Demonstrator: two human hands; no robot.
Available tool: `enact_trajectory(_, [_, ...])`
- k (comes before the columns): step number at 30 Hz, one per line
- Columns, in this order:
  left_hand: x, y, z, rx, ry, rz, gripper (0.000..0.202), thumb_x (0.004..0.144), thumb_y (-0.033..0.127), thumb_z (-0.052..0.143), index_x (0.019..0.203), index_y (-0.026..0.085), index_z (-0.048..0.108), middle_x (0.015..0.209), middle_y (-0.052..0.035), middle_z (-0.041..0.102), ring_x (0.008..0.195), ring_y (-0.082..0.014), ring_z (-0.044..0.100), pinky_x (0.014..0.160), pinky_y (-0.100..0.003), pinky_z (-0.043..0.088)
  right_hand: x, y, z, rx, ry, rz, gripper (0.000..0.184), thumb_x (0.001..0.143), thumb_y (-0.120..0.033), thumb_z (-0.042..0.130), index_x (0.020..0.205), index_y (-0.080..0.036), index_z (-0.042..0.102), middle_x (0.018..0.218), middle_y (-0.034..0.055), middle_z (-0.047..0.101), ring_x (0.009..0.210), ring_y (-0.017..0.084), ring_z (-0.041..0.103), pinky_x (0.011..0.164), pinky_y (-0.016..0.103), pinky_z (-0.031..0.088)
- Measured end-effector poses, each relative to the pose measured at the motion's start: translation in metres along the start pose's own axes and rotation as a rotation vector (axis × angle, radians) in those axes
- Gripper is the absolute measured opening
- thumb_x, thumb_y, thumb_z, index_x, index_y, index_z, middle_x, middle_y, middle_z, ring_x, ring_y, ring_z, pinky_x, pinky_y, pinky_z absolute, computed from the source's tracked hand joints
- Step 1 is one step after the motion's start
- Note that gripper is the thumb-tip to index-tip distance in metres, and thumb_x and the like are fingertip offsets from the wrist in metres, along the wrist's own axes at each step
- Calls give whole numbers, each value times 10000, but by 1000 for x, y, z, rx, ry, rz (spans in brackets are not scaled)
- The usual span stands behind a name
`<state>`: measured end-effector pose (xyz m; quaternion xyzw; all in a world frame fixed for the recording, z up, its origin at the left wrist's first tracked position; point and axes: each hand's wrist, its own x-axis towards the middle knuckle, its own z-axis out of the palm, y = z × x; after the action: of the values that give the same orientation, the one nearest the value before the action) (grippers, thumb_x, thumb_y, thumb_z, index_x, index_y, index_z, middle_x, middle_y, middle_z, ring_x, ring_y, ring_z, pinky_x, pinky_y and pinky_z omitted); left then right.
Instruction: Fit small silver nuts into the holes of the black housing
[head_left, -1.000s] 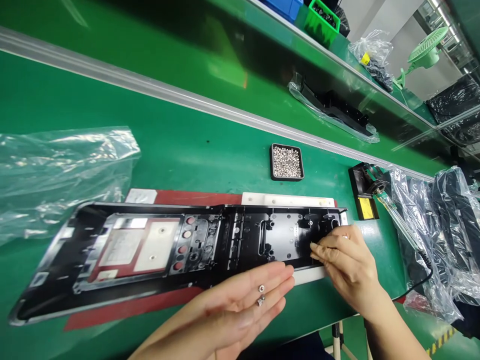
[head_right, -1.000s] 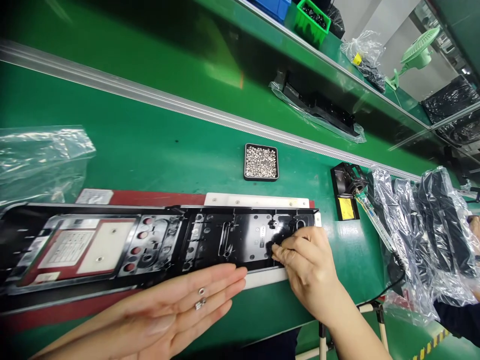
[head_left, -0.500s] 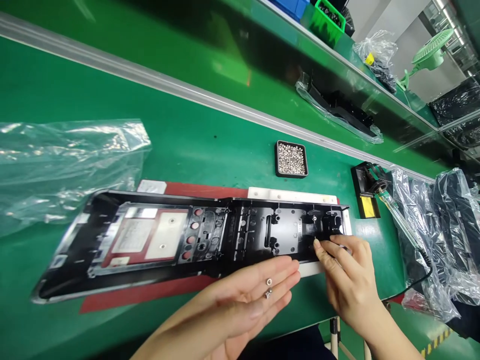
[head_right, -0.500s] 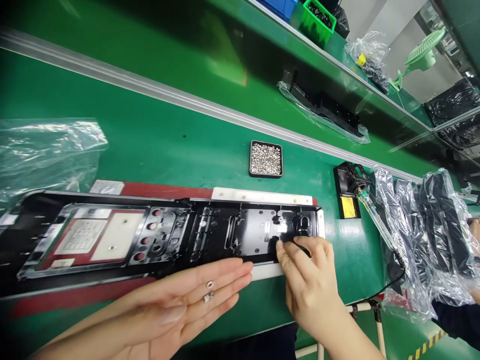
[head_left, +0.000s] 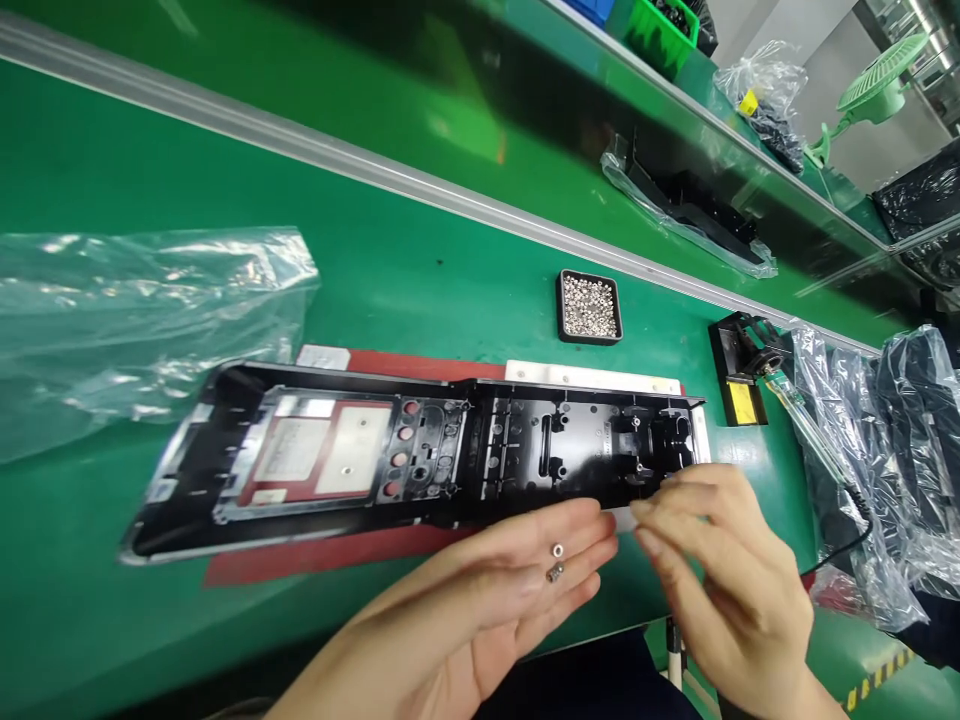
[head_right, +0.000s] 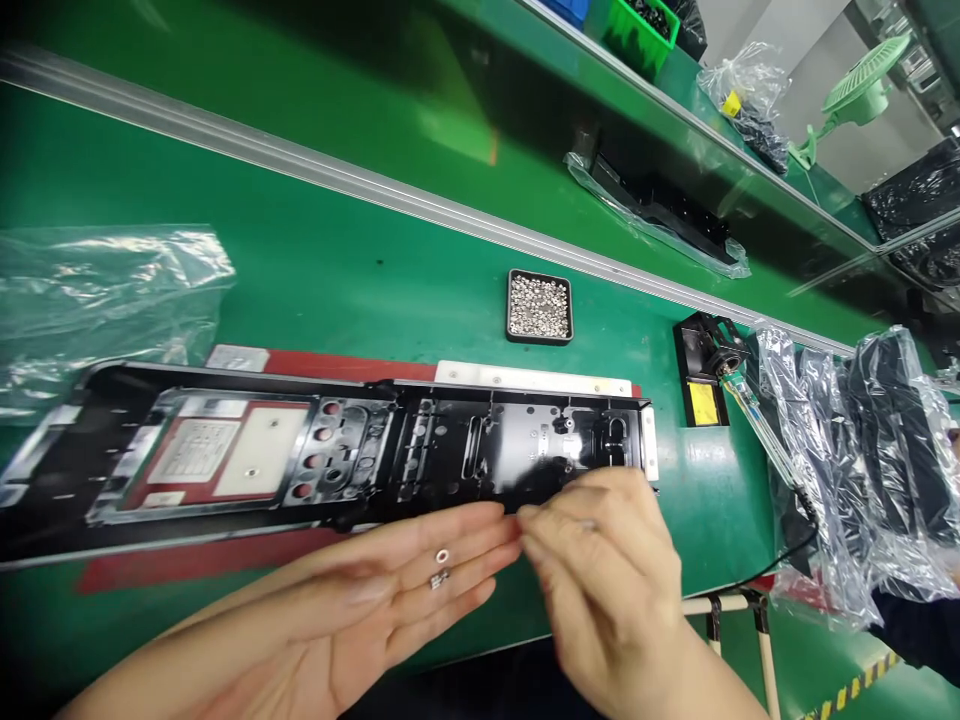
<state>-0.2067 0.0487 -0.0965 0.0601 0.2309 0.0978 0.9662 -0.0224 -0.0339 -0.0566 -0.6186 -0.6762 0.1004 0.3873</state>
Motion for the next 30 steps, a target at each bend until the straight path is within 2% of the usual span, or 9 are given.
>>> enact_trajectory(3, [3, -4, -2, -54, -79, 83, 314, 925, 288, 567, 1189, 130, 630, 1327, -113, 511, 1315, -306, 393, 1123, -366, 413, 9, -11, 10, 70, -84, -62, 219, 980, 60, 471, 1076, -61, 625, 936, 93, 532, 815, 225, 496, 709, 332, 443])
enact_trajectory(8, [10, -1, 4, -25, -96, 48, 367, 894, 466, 619, 1159, 214, 655, 1267, -95, 562, 1344, -316, 351, 1204, -532, 125, 14, -13, 20, 80, -118, -66, 215, 1116, -97, 425, 1047, -56, 624, 896, 100, 517, 781, 232, 476, 683, 334, 417])
enact_trajectory(13, [13, -9, 1, -39, -45, 51, 411, 879, 477, 638, 1195, 214, 630, 1275, -103, 550, 1359, -319, 318, 1189, -546, 18, 17, -10, 21, 89, -205, -55, 266, 1143, -140, 364, 1094, -73, 617, 917, 99, 511, 788, 235, 468, 688, 341, 389])
enact_trajectory(16, [12, -20, -10, -59, 37, 83, 400, 881, 430, 641, 1190, 178, 612, 1314, -125, 510, 1337, -332, 345, 1185, -525, 172, 19, -10, 22, 119, -256, -43, 293, 1154, -174, 356, 1050, -75, 611, 932, 94, 507, 778, 227, 472, 680, 346, 372])
enact_trajectory(18, [11, -27, -18, -113, 23, 109, 325, 899, 353, 618, 1168, 171, 600, 1321, -122, 500, 1323, -317, 375, 1127, -442, 354, 20, -10, 23, 147, -269, -33, 288, 1156, -184, 378, 1014, -68, 600, 941, 93, 507, 774, 218, 479, 679, 345, 373])
enact_trajectory(20, [10, -32, -25, -178, -43, 134, 273, 920, 272, 572, 1169, 160, 588, 1319, -117, 502, 1320, -297, 387, 1051, -342, 451, 20, -10, 25, 178, -257, -19, 284, 1157, -200, 402, 984, -71, 587, 935, 88, 505, 775, 210, 484, 682, 340, 381])
enact_trajectory(22, [9, -34, -29, -215, -100, 159, 261, 926, 224, 544, 1171, 144, 579, 1331, -124, 491, 1331, -294, 372, 1041, -312, 462, 22, -11, 26, 192, -242, -13, 290, 1158, -216, 417, 962, -79, 581, 916, 81, 500, 763, 205, 479, 675, 332, 382])
enact_trajectory(26, [10, -30, -24, -222, -86, 144, 259, 937, 228, 538, 1175, 140, 594, 1325, -127, 500, 1307, -302, 404, 1034, -313, 474, 22, -10, 27, 180, -246, -26, 311, 1157, -191, 385, 933, -74, 567, 919, 86, 501, 753, 206, 476, 669, 335, 383])
enact_trajectory(30, [11, -19, -15, -193, -125, 110, 286, 943, 277, 561, 1197, 156, 614, 1296, -122, 530, 1249, -238, 479, 1013, -252, 466, 18, -8, 23, 222, -252, -48, 185, 1143, -121, 395, 1051, -73, 548, 973, 93, 536, 790, 207, 526, 696, 340, 419])
